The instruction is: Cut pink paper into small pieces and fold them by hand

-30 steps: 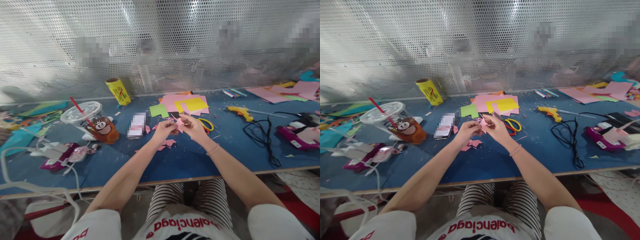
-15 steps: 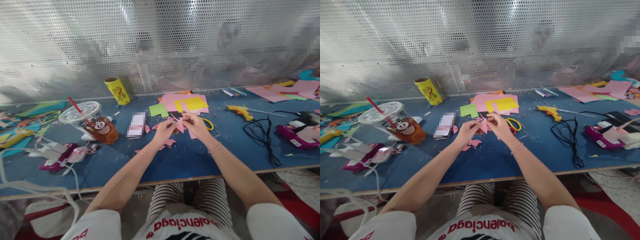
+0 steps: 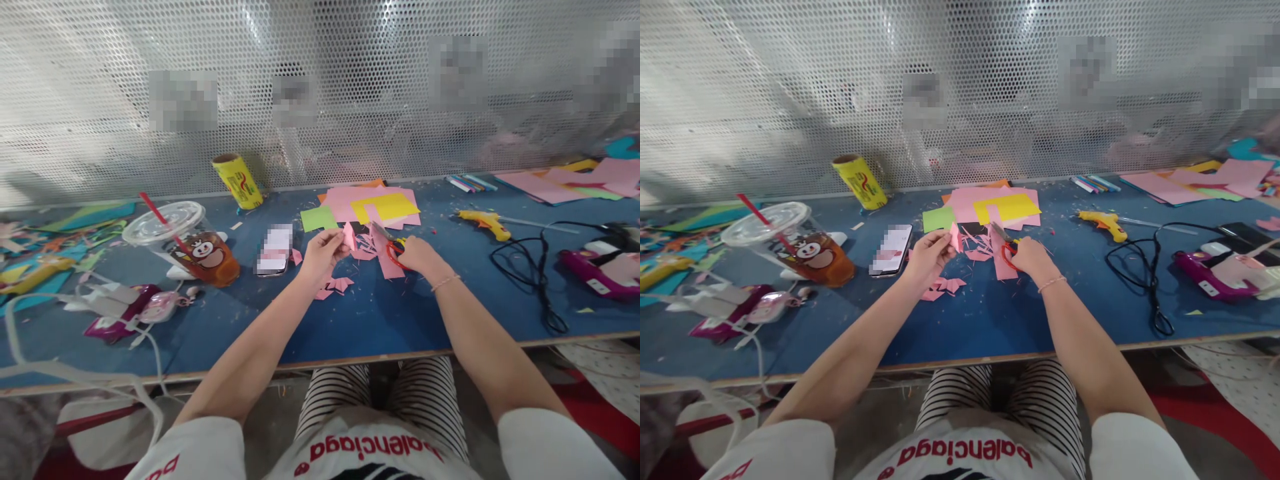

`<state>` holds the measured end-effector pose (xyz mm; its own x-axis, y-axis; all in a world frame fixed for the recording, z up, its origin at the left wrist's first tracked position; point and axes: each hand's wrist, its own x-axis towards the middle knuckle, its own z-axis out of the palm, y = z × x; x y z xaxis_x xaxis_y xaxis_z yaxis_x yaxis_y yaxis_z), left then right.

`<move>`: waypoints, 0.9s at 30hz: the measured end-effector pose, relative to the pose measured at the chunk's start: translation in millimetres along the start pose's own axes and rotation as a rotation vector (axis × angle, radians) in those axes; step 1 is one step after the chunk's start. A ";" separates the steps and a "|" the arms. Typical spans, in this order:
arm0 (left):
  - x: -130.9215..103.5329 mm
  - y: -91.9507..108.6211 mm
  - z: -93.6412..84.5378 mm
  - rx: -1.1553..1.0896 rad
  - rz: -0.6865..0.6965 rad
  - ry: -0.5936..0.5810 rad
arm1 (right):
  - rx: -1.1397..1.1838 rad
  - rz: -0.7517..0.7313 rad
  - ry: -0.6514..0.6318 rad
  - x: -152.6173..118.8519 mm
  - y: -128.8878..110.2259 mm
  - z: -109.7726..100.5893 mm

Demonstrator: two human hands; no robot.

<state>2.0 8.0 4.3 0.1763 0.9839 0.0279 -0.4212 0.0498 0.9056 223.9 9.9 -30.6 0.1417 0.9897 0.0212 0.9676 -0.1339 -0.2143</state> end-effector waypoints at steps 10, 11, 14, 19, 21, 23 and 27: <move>-3.5 8.2 -1.1 -0.058 0.080 -0.021 | 0.375 -0.058 0.219 -6.5 -14.8 -13.2; -2.5 7.2 -1.4 -0.042 0.091 0.002 | 0.433 -0.076 0.239 -7.2 -16.8 -13.8; -0.7 5.3 -1.0 -0.035 0.108 0.023 | 0.669 -0.111 0.232 -9.1 -24.1 -12.6; -3.4 7.9 1.1 -0.084 0.098 0.026 | 1.171 -0.299 0.087 -18.0 -40.6 -5.3; -4.9 9.7 1.1 -0.122 0.099 0.035 | 1.202 -0.357 0.018 -24.2 -45.7 -4.7; -5.6 11.0 0.8 -0.138 0.108 0.038 | 1.213 -0.402 -0.070 -30.4 -48.5 -6.4; -4.9 11.8 0.7 -0.112 0.156 0.045 | 1.103 -0.443 -0.145 -37.4 -49.0 -12.5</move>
<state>-3.2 3.7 15.2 0.0621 0.9879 0.1424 -0.5368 -0.0872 0.8392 173.8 -21.2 -8.6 -0.2525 0.9447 0.2092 0.2156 0.2657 -0.9396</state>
